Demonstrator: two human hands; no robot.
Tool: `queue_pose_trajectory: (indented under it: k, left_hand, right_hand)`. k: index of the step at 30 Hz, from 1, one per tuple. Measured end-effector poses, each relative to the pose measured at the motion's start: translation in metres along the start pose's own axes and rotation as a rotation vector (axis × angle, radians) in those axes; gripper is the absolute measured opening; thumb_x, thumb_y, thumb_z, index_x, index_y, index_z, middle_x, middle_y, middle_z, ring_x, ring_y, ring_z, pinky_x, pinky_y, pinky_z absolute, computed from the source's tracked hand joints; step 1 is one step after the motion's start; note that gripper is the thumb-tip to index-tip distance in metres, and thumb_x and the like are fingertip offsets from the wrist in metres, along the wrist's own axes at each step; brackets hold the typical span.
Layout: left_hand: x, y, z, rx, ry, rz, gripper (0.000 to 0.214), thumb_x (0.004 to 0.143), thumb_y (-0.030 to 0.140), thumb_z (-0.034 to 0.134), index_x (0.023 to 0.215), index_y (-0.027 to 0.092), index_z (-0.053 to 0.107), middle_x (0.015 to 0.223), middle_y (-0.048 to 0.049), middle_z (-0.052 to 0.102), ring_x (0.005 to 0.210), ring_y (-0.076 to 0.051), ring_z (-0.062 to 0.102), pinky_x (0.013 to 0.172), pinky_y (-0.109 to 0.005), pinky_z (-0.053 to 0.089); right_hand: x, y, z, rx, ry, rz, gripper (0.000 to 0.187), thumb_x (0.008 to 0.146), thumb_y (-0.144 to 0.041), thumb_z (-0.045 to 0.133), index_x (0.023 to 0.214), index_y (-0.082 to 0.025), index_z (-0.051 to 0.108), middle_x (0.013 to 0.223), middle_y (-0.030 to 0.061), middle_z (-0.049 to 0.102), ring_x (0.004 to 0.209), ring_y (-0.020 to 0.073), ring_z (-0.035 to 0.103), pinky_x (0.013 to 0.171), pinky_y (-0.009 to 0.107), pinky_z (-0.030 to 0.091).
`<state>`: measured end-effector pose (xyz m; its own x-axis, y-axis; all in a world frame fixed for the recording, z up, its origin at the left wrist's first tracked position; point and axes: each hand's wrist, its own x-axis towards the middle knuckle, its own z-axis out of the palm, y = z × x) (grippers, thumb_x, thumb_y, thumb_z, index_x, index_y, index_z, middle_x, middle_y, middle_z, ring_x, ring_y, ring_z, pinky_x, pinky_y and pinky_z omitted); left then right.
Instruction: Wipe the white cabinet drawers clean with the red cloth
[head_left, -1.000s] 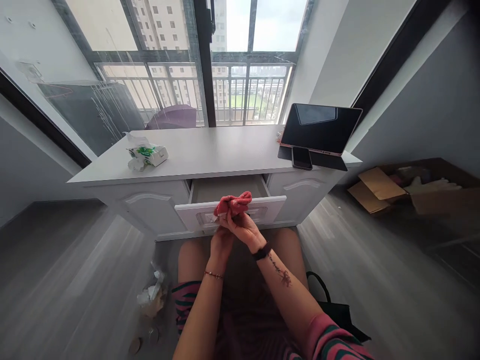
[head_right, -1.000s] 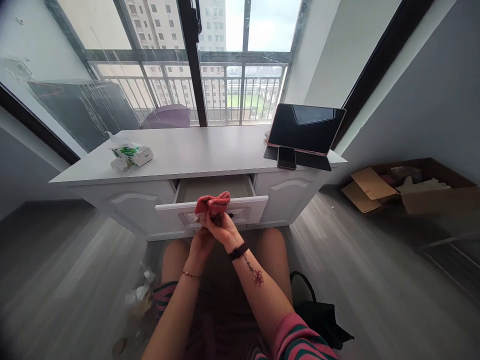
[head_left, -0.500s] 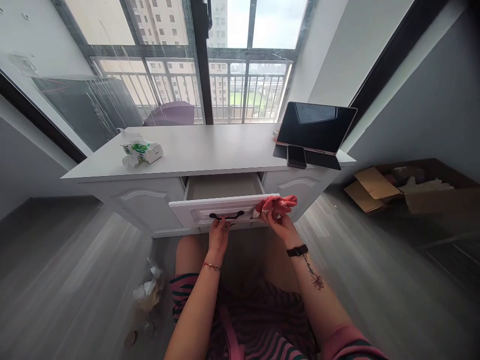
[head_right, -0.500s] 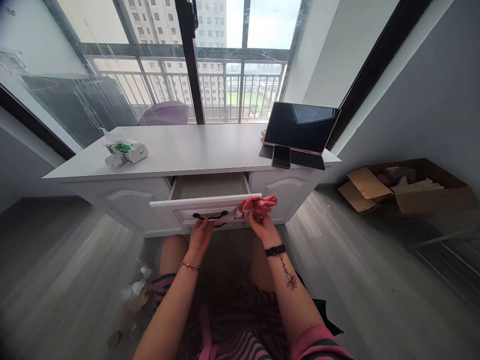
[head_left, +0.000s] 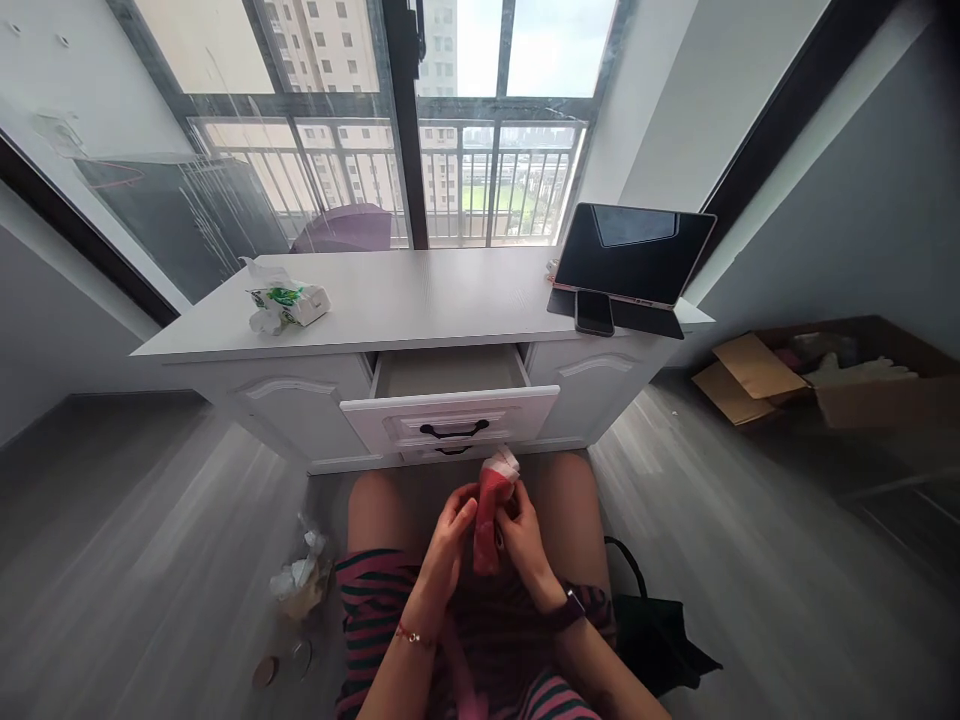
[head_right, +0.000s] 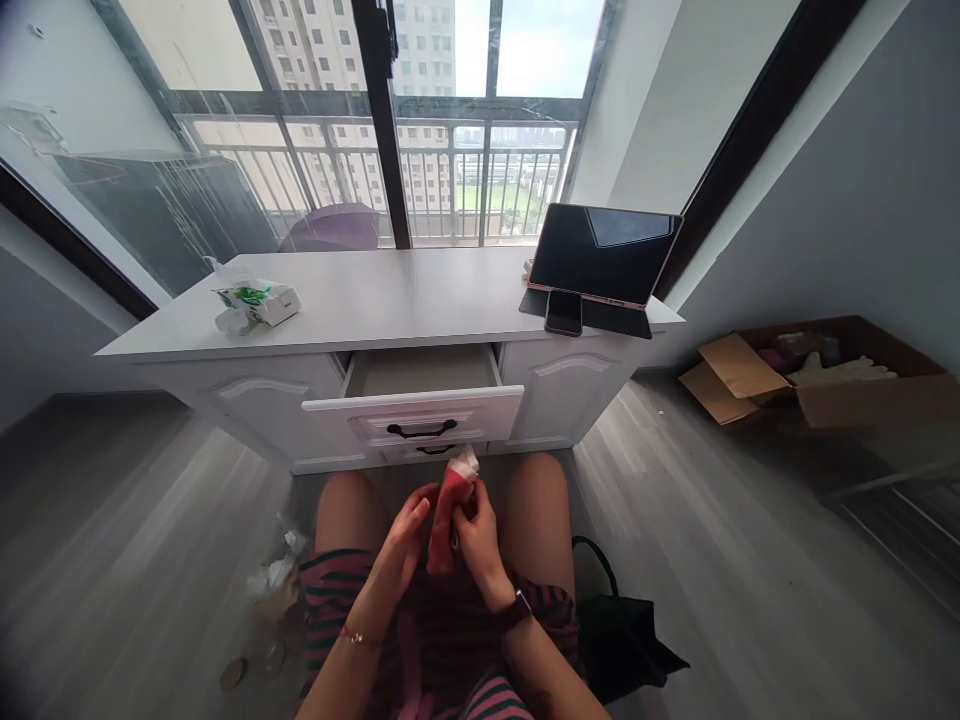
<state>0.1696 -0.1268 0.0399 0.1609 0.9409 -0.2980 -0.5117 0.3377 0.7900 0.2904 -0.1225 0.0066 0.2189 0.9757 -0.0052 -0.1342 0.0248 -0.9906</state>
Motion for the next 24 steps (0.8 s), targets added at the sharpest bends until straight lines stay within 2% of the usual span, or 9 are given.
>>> queue_pose_trajectory:
  k: [3, 5, 7, 8, 10, 12, 13, 18, 24]
  left_hand:
    - [-0.017, -0.01, -0.012, 0.026, 0.043, 0.017, 0.06, 0.067, 0.03, 0.079, 0.123, 0.025, 0.057, 0.127, -0.009, 0.061, 0.123, -0.028, 0.051, 0.105, -0.037, 0.037]
    - [-0.019, -0.01, -0.02, -0.038, 0.174, 0.03, 0.064, 0.067, 0.027, 0.079, 0.125, 0.028, 0.054, 0.127, -0.0069, 0.061, 0.122, -0.026, 0.053, 0.104, -0.035, 0.04]
    - [-0.02, -0.007, -0.028, -0.112, 0.317, 0.025, 0.055, 0.07, 0.024, 0.076, 0.122, 0.025, 0.056, 0.12, -0.0072, 0.066, 0.114, -0.025, 0.06, 0.098, -0.035, 0.045]
    - [-0.021, -0.005, -0.032, -0.14, 0.379, 0.005, 0.051, 0.071, 0.022, 0.074, 0.119, 0.024, 0.057, 0.114, -0.0075, 0.069, 0.107, -0.024, 0.064, 0.094, -0.035, 0.048]
    - [-0.024, 0.001, -0.038, -0.187, 0.458, -0.04, 0.048, 0.071, 0.019, 0.072, 0.117, 0.023, 0.058, 0.102, -0.0066, 0.072, 0.093, -0.024, 0.069, 0.085, -0.036, 0.053]
    - [-0.03, 0.005, -0.043, -0.224, 0.474, -0.066, 0.052, 0.069, 0.017, 0.073, 0.118, 0.023, 0.057, 0.097, -0.0054, 0.073, 0.087, -0.024, 0.07, 0.078, -0.037, 0.056]
    - [-0.034, 0.006, -0.044, -0.232, 0.464, -0.082, 0.055, 0.068, 0.017, 0.074, 0.119, 0.023, 0.056, 0.096, -0.0053, 0.073, 0.084, -0.024, 0.071, 0.075, -0.038, 0.057]
    - [-0.057, 0.004, -0.053, -0.215, 0.423, -0.249, 0.056, 0.062, 0.023, 0.08, 0.113, 0.023, 0.057, 0.086, -0.0044, 0.074, 0.069, -0.026, 0.07, 0.059, -0.039, 0.058]
    - [-0.062, -0.006, -0.06, -0.332, 0.426, -0.238, 0.053, 0.059, 0.019, 0.083, 0.108, 0.022, 0.061, 0.085, -0.0029, 0.074, 0.071, -0.021, 0.07, 0.066, -0.031, 0.057]
  right_hand:
    - [-0.019, -0.011, 0.013, -0.202, -0.161, -0.112, 0.036, 0.075, -0.017, 0.06, 0.111, -0.022, 0.061, 0.104, 0.0051, 0.064, 0.095, 0.0197, 0.061, 0.086, 0.032, 0.049]
    - [-0.023, -0.022, 0.018, -0.264, -0.333, -0.175, 0.037, 0.078, -0.015, 0.059, 0.113, -0.024, 0.061, 0.11, 0.0051, 0.062, 0.102, 0.0194, 0.059, 0.091, 0.032, 0.047]
    - [-0.017, -0.034, 0.02, -0.268, -0.457, -0.201, 0.034, 0.083, -0.018, 0.055, 0.117, -0.025, 0.06, 0.114, 0.0048, 0.062, 0.106, 0.0187, 0.058, 0.093, 0.032, 0.047]
    - [-0.01, -0.039, 0.02, -0.27, -0.454, -0.215, 0.032, 0.086, -0.02, 0.054, 0.117, -0.026, 0.06, 0.114, 0.0047, 0.062, 0.106, 0.0186, 0.058, 0.093, 0.032, 0.047]
    - [0.013, -0.043, 0.02, -0.299, -0.323, -0.262, 0.028, 0.089, -0.025, 0.051, 0.115, -0.025, 0.061, 0.112, 0.0053, 0.063, 0.104, 0.0192, 0.059, 0.091, 0.033, 0.048]
    - [0.042, -0.042, 0.021, -0.364, -0.175, -0.324, 0.025, 0.089, -0.028, 0.051, 0.111, -0.026, 0.064, 0.112, 0.0062, 0.062, 0.101, 0.0202, 0.059, 0.091, 0.035, 0.047]
    - [0.057, -0.039, 0.022, -0.397, -0.152, -0.335, 0.026, 0.088, -0.029, 0.052, 0.111, -0.026, 0.064, 0.114, 0.0066, 0.061, 0.096, 0.02, 0.06, 0.089, 0.036, 0.047]
    - [0.104, -0.02, 0.03, -0.514, -0.237, -0.38, 0.023, 0.086, -0.033, 0.057, 0.103, -0.026, 0.07, 0.108, 0.0065, 0.064, 0.097, 0.0226, 0.059, 0.089, 0.038, 0.045]
    - [0.117, -0.015, 0.031, -0.591, -0.242, -0.38, 0.022, 0.085, -0.042, 0.058, 0.1, -0.032, 0.072, 0.104, 0.0032, 0.067, 0.089, 0.0221, 0.06, 0.078, 0.035, 0.045]
